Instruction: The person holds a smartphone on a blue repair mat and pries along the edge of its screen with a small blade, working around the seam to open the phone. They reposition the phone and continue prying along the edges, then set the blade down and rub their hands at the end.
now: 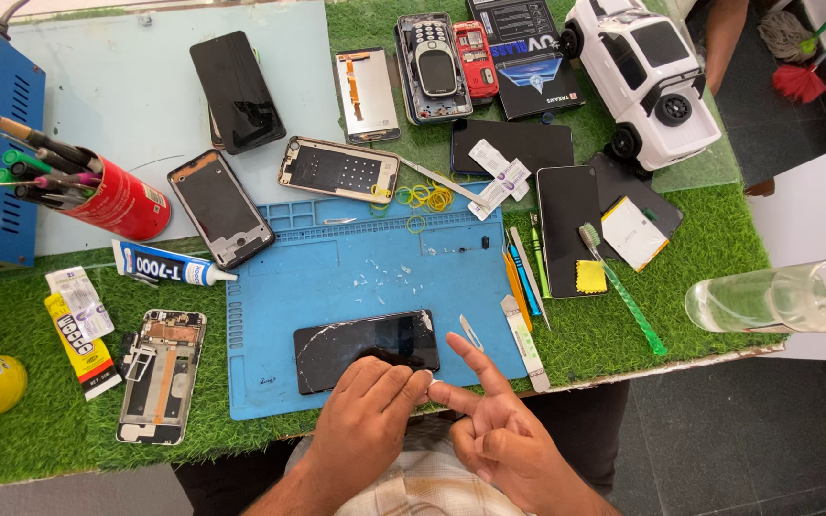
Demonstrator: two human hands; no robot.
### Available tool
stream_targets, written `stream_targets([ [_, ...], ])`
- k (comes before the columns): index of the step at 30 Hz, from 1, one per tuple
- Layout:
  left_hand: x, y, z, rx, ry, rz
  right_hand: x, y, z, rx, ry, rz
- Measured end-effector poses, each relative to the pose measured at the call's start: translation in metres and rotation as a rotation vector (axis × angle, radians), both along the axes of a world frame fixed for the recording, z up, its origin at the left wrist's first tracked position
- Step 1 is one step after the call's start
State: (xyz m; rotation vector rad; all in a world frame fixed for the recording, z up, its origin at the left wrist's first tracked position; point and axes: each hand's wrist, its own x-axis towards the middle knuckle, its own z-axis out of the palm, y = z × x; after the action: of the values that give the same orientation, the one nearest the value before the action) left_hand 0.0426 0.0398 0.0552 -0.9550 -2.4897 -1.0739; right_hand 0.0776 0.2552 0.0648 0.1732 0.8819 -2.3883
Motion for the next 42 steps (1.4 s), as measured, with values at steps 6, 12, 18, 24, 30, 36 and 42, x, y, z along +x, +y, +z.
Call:
stream_targets([
  [6, 0.008, 0.002, 0.008, 0.252, -0.417, 0.058, 0.003, 0.004, 0.002, 0.365, 0.229, 0.023],
  [12, 0.017, 0.003, 0.018, 0.306, -0.518, 0.023, -0.002, -0.005, -0.002, 0.542, 0.227, -0.117],
  [18, 0.022, 0.003, 0.022, 0.338, -0.509, -0.036, 0.001, -0.006, -0.008, 0.575, 0.186, -0.174],
  [24, 0.024, 0.008, 0.019, 0.47, -0.767, 0.037, 0.006, -0.002, -0.008, 0.669, 0.235, -0.157],
  [30, 0.026, 0.01, 0.016, 0.479, -0.779, 0.061, 0.008, -0.002, -0.008, 0.623, 0.192, -0.185],
  [36, 0.025, 0.013, 0.015, 0.484, -0.732, 0.066, 0.007, -0.003, -0.007, 0.549, 0.181, -0.208],
  [42, 0.025, 0.016, 0.014, 0.498, -0.773, 0.086, 0.004, -0.004, -0.006, 0.546, 0.166, -0.205],
])
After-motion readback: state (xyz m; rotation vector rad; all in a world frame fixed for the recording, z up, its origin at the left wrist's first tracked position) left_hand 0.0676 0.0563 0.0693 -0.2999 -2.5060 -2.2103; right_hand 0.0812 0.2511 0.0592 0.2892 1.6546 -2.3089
